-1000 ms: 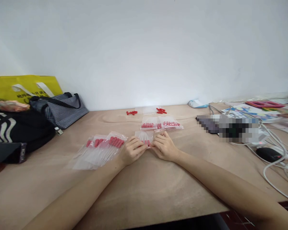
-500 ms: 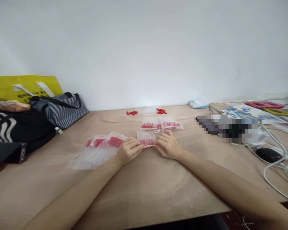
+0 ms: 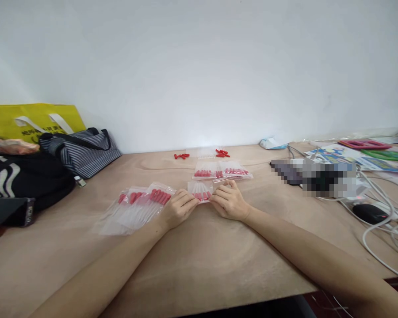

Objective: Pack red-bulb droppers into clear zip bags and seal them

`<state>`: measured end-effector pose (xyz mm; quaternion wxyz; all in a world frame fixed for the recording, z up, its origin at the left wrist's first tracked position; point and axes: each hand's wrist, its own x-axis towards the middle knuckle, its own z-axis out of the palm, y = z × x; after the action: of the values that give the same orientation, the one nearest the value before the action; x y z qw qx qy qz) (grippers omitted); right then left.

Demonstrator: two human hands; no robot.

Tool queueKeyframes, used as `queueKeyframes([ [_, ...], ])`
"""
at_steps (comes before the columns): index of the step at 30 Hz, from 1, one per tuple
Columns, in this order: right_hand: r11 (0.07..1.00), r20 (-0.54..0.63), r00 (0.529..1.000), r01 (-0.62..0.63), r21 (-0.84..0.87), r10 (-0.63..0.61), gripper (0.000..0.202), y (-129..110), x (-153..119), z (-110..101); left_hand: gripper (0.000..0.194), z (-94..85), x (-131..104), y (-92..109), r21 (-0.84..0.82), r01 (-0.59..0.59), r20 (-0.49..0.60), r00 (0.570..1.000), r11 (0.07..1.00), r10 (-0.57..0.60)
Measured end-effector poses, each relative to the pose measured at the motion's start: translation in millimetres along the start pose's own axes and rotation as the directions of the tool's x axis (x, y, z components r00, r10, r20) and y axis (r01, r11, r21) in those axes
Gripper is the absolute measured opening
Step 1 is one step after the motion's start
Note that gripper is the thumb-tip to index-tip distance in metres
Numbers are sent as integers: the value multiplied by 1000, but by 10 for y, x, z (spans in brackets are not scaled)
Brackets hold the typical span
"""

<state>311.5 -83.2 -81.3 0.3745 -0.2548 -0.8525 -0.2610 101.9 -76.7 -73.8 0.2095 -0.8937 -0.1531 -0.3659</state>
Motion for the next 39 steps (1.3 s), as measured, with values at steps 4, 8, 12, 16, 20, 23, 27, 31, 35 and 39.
queueKeyframes([
  [4,1000,-8,1000,-4,19,5,13,-29,24,21,7,12,-4,4,5,13,15,1000,1000,-13],
  [8,998,-13,998,59,-7,-59,12,-63,40,66,7,33,-11,7,22,5,37,999,1000,-6],
  [12,994,-5,995,102,-48,-102,12,-71,47,80,8,35,-8,14,26,4,18,1000,1000,-4],
  [16,993,-2,996,94,-69,-95,14,-71,52,74,9,15,22,24,40,-11,2,1000,999,11],
  [20,993,4,995,101,-58,-101,16,-76,53,85,7,8,44,26,57,-79,12,997,995,78],
  [23,990,17,992,125,-59,-124,16,-70,45,88,6,8,41,33,56,-90,28,996,994,88],
  [27,988,35,990,136,-75,-134,17,-50,25,53,7,-9,43,64,57,-67,37,997,996,65],
  [31,990,17,995,98,-105,-97,20,-30,2,3,10,-22,43,83,57,-46,34,998,997,44],
  [35,992,-15,998,60,-113,-62,29,-13,-7,-6,15,-19,21,56,53,-24,29,999,998,22],
  [39,997,37,996,82,-13,-82,31,27,-28,15,23,-63,-1,36,38,-19,107,994,999,15],
])
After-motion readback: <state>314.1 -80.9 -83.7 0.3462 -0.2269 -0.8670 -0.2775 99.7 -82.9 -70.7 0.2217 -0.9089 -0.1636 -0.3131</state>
